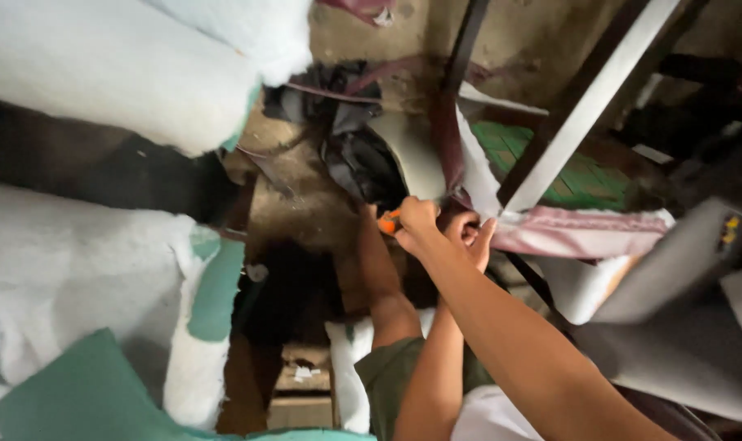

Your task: Removing old fabric and staples from a chair frame using a screwdriver as a pry tool.

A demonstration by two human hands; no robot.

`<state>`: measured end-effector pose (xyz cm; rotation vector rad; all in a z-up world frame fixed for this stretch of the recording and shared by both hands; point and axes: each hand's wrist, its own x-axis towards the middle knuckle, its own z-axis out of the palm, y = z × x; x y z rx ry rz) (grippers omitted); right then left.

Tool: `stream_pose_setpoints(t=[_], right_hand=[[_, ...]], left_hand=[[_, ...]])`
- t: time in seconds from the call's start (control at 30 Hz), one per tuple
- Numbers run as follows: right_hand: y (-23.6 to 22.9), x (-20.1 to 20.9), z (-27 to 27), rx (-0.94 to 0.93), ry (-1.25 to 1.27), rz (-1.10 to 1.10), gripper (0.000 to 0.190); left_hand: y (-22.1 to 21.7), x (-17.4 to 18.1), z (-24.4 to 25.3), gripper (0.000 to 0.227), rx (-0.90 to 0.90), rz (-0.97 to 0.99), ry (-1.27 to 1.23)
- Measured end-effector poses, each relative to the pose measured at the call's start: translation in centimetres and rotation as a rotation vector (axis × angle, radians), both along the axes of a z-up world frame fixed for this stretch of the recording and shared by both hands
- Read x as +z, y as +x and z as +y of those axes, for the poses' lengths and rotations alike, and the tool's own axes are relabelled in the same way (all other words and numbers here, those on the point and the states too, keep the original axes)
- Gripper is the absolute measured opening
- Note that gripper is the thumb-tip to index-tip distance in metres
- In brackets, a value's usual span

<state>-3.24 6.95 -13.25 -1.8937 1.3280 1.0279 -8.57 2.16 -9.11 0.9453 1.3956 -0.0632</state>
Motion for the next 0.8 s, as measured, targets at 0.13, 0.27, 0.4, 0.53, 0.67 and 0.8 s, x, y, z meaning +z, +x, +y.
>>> stream_pose_setpoints(t=[0.13, 0.27, 0.4, 0.53, 0.67, 0.8], right_hand=[[3.6, 9.9, 3.2, -0.263, 0.124, 0.047, 0.036], [9.2, 25.4, -0.2, 0.176, 0.647, 0.137, 0.025], [13.7, 31.8, -11.4, 0.621, 0.703, -0.089, 0.021], [12.9, 28.8, -29.6, 0.582, 0.125, -0.381, 0.032], [9.5, 26.4, -42.3, -0.085, -0.083, -0.455, 0.044], [5.3, 23.6, -50.1, -0.394, -0.067, -0.438, 0.030]], left_hand=[[0.4, -0.4, 0.2, 0.037, -0.043, 0.154, 0.090], [2.9, 0.3, -1.9, 0.037, -0.129, 0.253, 0.170], [5.7, 4.0, -3.4, 0.036, -0.276, 0.270, 0.246], [10.4, 13.6, -1.6, 0.018, -0.533, 0.198, 0.792], [15.6, 16.2, -10.6, 0.025, -0.718, -0.618, 0.796], [21.0, 15.0, -19.3, 0.074, -1.142, -0.696, 0.754]])
